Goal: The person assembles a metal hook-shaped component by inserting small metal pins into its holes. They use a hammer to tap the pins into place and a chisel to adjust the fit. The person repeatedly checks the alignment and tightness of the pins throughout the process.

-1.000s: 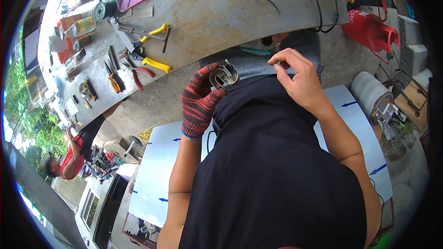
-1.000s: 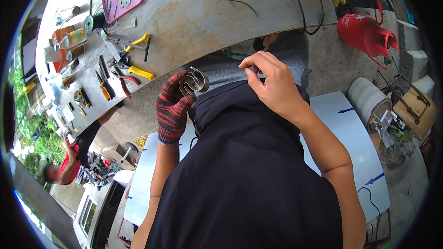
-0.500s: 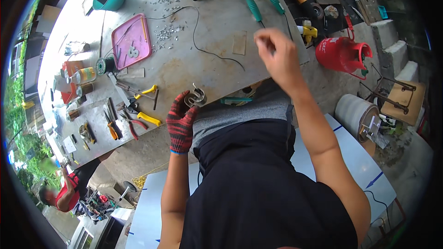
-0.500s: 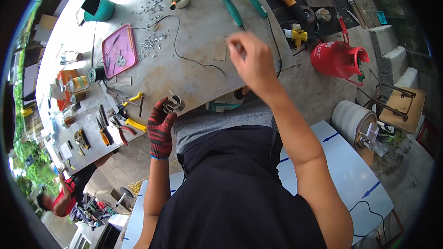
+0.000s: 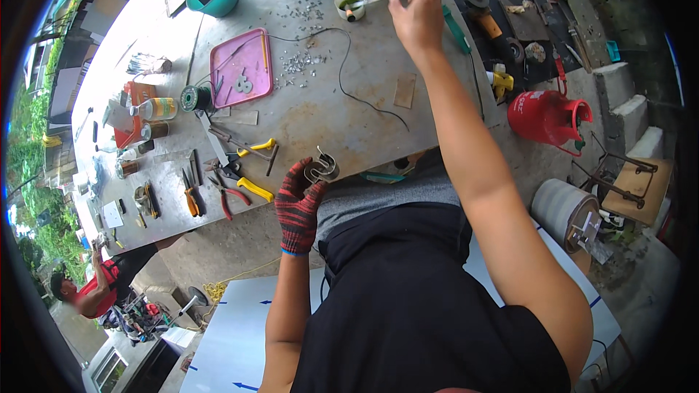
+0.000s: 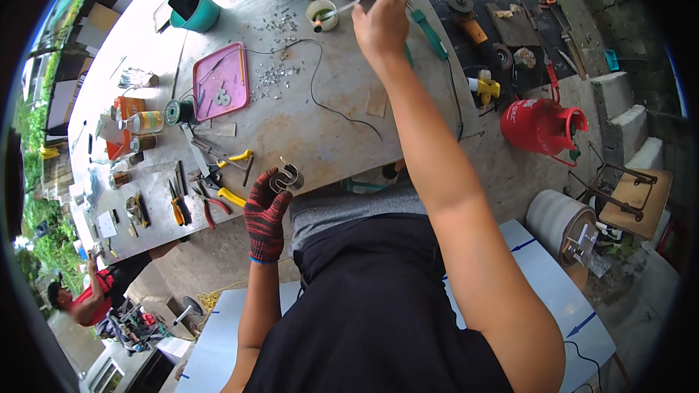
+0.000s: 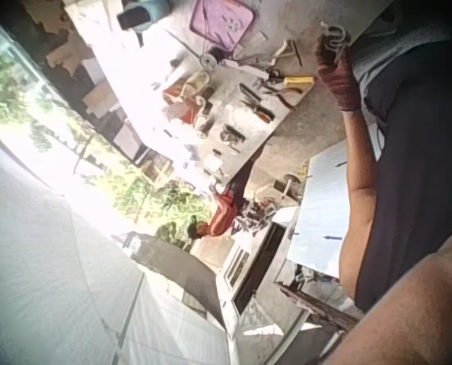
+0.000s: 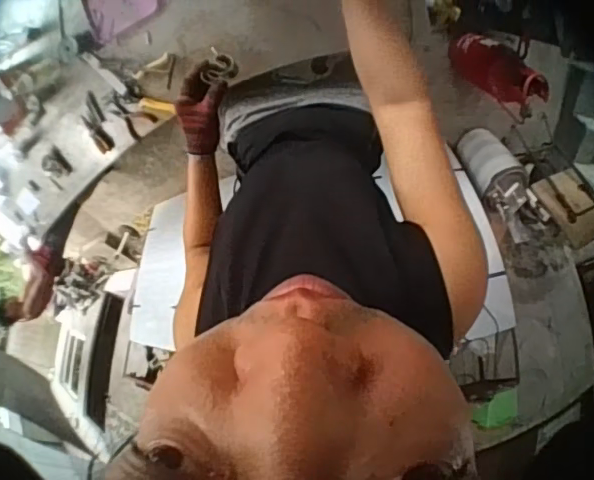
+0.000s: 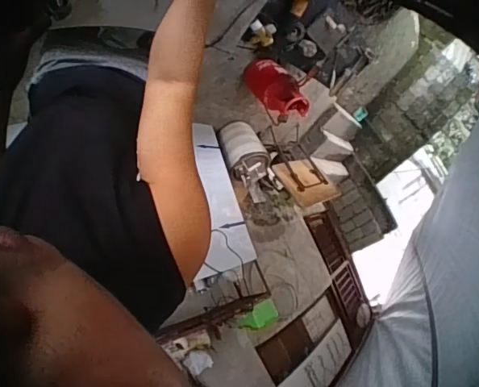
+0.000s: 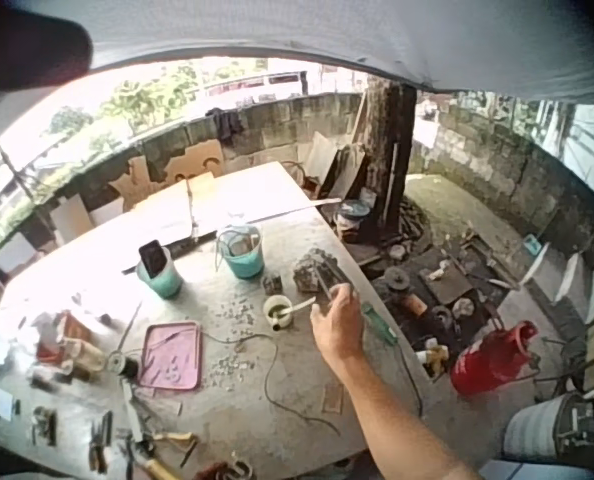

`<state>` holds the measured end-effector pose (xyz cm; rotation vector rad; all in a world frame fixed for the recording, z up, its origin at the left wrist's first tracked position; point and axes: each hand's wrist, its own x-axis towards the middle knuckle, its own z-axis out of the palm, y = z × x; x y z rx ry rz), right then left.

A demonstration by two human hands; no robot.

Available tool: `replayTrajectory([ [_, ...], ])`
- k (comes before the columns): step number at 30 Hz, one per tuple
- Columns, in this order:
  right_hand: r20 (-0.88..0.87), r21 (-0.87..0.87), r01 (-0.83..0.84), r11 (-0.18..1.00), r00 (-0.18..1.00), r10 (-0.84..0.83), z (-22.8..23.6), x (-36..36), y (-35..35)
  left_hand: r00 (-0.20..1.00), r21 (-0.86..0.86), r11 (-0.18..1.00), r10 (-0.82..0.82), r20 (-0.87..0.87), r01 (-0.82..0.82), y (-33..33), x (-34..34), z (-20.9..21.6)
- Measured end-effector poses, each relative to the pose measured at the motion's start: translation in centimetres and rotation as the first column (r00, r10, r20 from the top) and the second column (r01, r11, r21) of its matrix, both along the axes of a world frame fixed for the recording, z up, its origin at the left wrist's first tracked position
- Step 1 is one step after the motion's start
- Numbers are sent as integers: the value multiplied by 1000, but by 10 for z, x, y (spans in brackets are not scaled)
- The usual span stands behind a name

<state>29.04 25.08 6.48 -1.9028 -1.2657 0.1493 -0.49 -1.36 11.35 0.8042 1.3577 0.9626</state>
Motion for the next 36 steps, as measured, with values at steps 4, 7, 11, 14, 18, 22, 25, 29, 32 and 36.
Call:
replayTrajectory([
  [4, 3, -263, -361, 895, 927, 375, 29, -42, -34, 998, 1, 999, 51, 41, -51, -6, -8, -5],
  [7, 127, -165, -427, 889, 885, 448, 14, -54, -25, 998, 6, 1000, 25, 56, -25, -6, -14, -8],
  [11, 243, -159, -439, 884, 851, 466, -14, -46, -3, 995, 1, 999, 37, 95, -38, -8, -20, -6],
  [14, 279, -58, -483, 874, 832, 479, -12, -39, -1, 989, 11, 995, 92, 116, -94, -16, -26, -10],
  [18, 284, -265, -457, 849, 805, 521, 3, -47, -8, 988, 33, 993, 111, 106, -115, -27, -37, -26],
  [22, 300, -194, -505, 841, 786, 541, -10, -50, 0, 984, 50, 992, 111, 138, -119, -33, -39, -30],
  [25, 334, -105, -494, 863, 800, 499, -15, -44, 10, 985, 62, 991, 113, 133, -122, -38, -45, -25],
  [29, 286, 64, -472, 879, 853, 436, 20, -44, -13, 970, 58, 982, 167, 175, -180, -49, -53, -25],
  [32, -43, -10, -359, 933, 933, 358, 38, -34, -29, 966, 67, 980, 173, 192, -189, -52, -55, -23],
  [36, -401, -15, -279, 960, 881, 250, 33, -18, -32, 973, 58, 984, 155, 173, -168, -57, -57, -24],
])
